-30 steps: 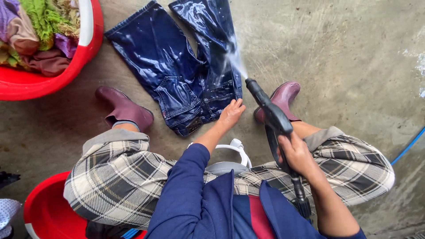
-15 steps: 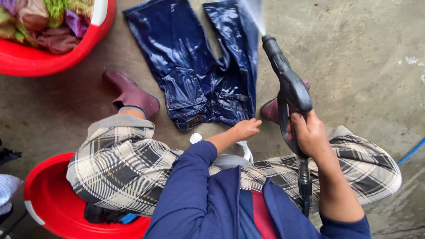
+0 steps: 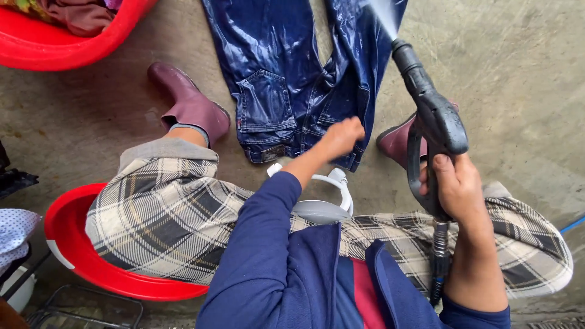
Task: The person uses a high-pressure water spray gun to rinse a pair of blue jeans laid out on a concrete floor. They hold the jeans with one hand while directing the water stream with the other. After rinsing the jeans, the person picks up a dark garment from a red bucket and sprays it with water.
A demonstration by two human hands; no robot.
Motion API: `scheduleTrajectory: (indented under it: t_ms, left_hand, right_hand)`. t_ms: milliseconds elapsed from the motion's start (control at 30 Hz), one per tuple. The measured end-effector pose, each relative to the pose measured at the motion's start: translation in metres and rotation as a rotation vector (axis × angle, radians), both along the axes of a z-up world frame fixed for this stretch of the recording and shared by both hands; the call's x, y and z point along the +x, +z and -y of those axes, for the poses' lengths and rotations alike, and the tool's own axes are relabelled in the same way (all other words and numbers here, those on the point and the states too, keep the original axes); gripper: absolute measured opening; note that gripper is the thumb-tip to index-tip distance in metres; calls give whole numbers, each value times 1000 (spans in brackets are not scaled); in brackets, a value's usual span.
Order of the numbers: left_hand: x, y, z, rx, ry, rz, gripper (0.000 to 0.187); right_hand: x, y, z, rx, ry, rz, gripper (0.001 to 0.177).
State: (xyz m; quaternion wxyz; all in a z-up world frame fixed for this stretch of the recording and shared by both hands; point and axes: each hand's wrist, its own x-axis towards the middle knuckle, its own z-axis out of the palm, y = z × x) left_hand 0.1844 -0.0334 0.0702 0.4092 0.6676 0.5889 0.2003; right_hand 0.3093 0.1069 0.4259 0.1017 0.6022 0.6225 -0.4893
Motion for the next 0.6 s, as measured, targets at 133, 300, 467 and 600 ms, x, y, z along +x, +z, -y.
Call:
scheduleTrajectory:
  t_ms: [133, 300, 467, 600]
  left_hand:
    - [-92, -11, -78, 366, 586, 87, 26]
    - [-167, -22, -144, 324, 759, -57, 23]
    - [-149, -47, -154, 248, 714, -52, 17]
    - [-136, -57, -155, 209, 679, -41, 10]
  right_hand:
    - [6, -12, 0, 38, -50, -6, 54]
    - [15, -11, -11, -39, -87, -23, 51]
    - [26, -6, -20, -36, -195, -73, 54]
    - [14, 3, -28, -21, -242, -123, 55]
